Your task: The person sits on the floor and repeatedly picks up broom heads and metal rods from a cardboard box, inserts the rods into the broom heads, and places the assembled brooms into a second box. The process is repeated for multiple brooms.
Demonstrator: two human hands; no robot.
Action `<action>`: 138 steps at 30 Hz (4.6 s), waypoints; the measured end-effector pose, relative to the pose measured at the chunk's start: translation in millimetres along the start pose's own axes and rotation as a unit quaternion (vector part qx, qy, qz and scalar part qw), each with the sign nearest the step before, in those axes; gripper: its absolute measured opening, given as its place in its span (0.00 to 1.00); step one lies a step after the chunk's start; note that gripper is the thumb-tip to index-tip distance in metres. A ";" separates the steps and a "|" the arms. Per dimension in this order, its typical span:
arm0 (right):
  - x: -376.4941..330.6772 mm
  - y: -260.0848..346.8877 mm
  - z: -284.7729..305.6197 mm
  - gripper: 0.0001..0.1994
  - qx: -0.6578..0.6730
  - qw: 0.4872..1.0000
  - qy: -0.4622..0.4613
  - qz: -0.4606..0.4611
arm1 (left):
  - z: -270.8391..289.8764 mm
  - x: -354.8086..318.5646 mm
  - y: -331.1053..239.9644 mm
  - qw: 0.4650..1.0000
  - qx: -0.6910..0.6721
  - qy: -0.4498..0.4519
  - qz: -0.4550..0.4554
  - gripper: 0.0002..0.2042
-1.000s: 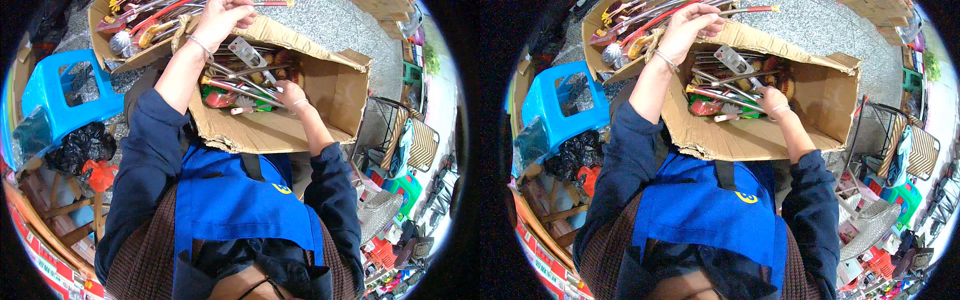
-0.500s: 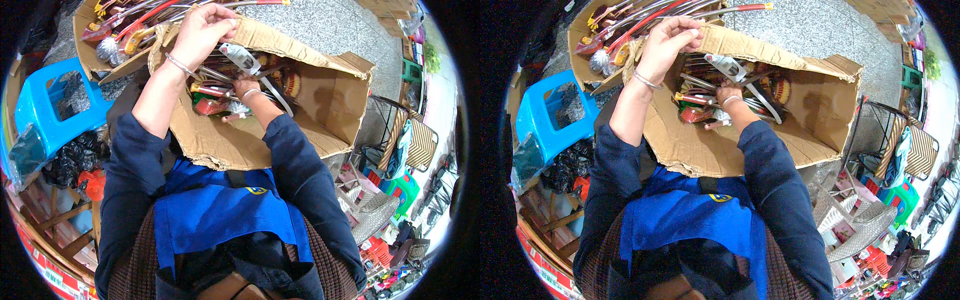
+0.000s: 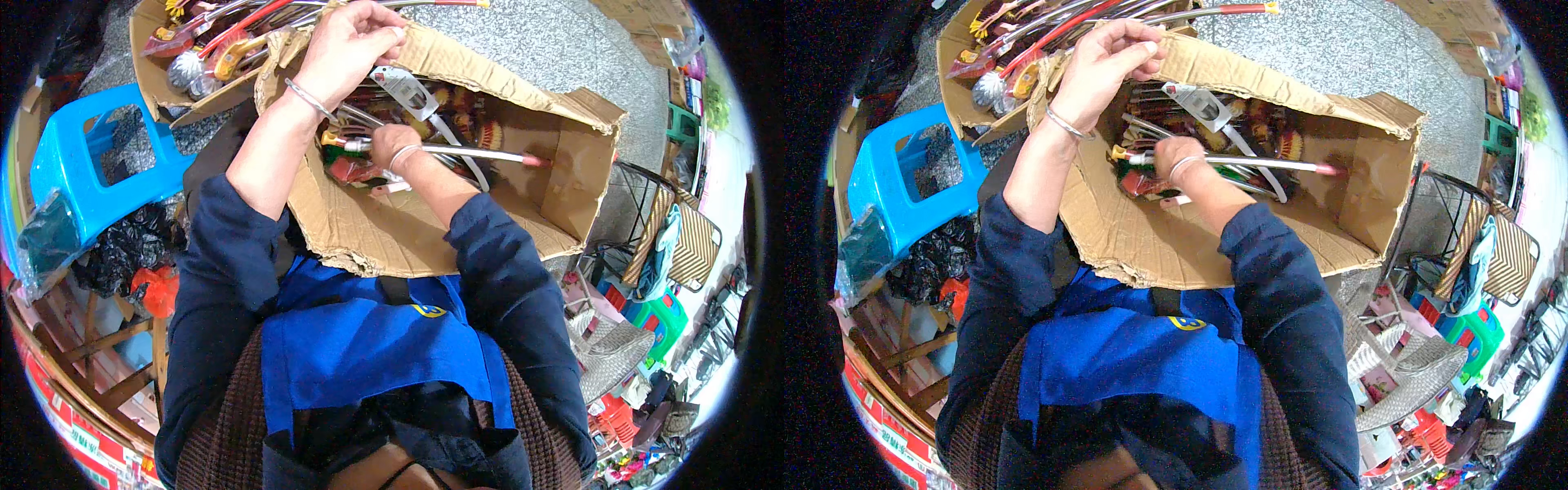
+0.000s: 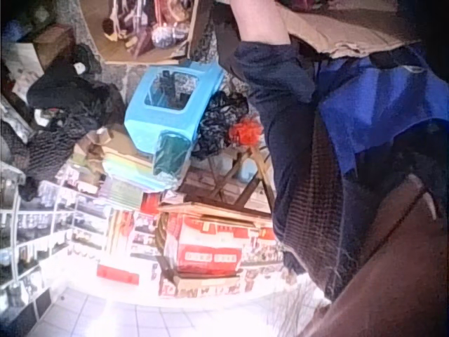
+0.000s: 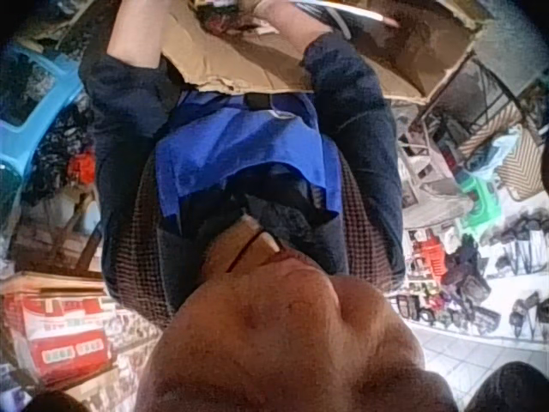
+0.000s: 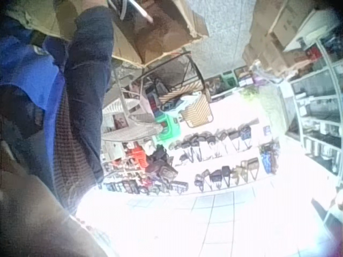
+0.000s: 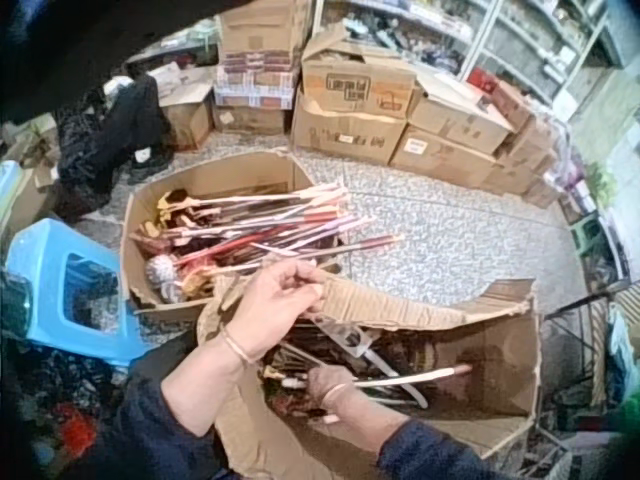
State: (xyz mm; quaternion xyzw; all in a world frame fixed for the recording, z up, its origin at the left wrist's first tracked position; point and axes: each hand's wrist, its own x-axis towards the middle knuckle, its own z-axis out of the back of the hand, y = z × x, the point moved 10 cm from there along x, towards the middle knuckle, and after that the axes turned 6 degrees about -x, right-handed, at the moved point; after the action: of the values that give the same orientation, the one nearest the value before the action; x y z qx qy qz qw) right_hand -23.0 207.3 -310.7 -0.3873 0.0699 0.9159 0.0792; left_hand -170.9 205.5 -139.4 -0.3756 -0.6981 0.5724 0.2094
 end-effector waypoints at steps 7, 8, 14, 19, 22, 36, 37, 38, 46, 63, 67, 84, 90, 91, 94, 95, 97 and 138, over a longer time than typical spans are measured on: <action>28.2 -66.8 -29.7 0.17 0.017 0.994 -0.043 -0.095 | -0.7 -0.1 2.1 0.998 -0.051 -0.021 0.004 0.05; 32.7 -76.9 -26.4 0.18 -0.022 0.990 -0.066 -0.122 | -0.2 -0.2 2.1 0.999 -0.045 -0.026 0.007 0.05; 32.0 -154.5 -63.7 0.27 0.033 0.964 0.036 -0.261 | 1.0 0.2 4.5 0.998 -0.048 -0.034 0.035 0.05; 34.8 -158.5 -103.6 0.37 0.143 0.958 0.051 -0.243 | 0.1 0.0 3.2 0.999 -0.033 -0.019 0.017 0.05; 37.5 -152.7 -113.3 0.28 0.118 0.959 0.073 -0.247 | 0.0 -0.1 -0.6 1.000 -0.002 -0.024 -0.005 0.05; 18.1 3.5 -28.1 0.20 0.192 0.977 -0.033 0.087 | -3.5 0.5 1.4 0.999 -0.025 -0.022 0.004 0.05; 19.7 6.0 -35.6 0.23 0.237 0.968 0.003 0.080 | -3.3 0.4 1.7 0.999 -0.025 -0.022 0.005 0.05; 21.8 10.5 -44.2 0.26 0.282 0.955 0.041 0.079 | -2.9 0.1 2.1 0.999 -0.025 -0.022 0.006 0.05; 23.9 26.0 -48.5 0.43 0.276 0.940 0.009 0.201 | -3.6 -2.3 -0.8 0.999 -0.025 -0.023 0.010 0.06; 9.8 24.0 -99.8 0.39 0.023 0.982 0.078 0.170 | -7.4 -5.2 -8.1 1.000 -0.012 -0.016 0.016 0.05; -3.8 18.7 -92.2 0.32 -0.001 0.975 0.165 0.149 | -6.8 -4.3 -6.1 0.999 0.014 -0.024 0.020 0.05; -76.9 -24.8 -43.2 0.23 0.030 0.980 0.194 0.035 | -7.5 1.4 10.8 0.999 0.041 0.004 0.019 0.08; -154.8 -25.0 75.6 0.19 0.259 0.948 0.026 0.182 | -7.4 1.6 2.8 0.997 -0.081 0.014 -0.009 0.07; -170.1 -40.3 89.0 0.20 0.338 0.932 0.031 0.129 | -9.4 0.5 2.8 0.997 -0.067 0.026 0.003 0.08; -210.7 -78.9 141.5 0.11 0.588 0.805 -0.069 0.028 | -21.1 -4.0 -5.9 0.994 -0.083 0.067 0.021 0.13; -220.4 -90.0 167.0 0.11 0.600 0.782 -0.164 0.032 | -30.5 -8.8 -10.2 0.988 -0.122 0.092 0.023 0.16; -225.1 -100.8 194.0 0.14 0.607 0.750 -0.262 0.009 | -57.1 -24.3 -16.5 0.960 -0.200 0.188 0.055 0.29; -319.9 -27.9 199.1 0.13 0.289 0.846 -0.437 -0.099 | 22.3 -3.7 -49.7 0.856 -0.504 0.042 -0.106 0.28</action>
State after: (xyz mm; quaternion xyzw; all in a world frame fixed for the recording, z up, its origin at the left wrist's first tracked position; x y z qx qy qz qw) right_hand 63.4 243.2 55.4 0.0886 0.2510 0.9161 0.2999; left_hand -198.8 185.2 -97.1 -0.3774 -0.9171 0.1008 0.0801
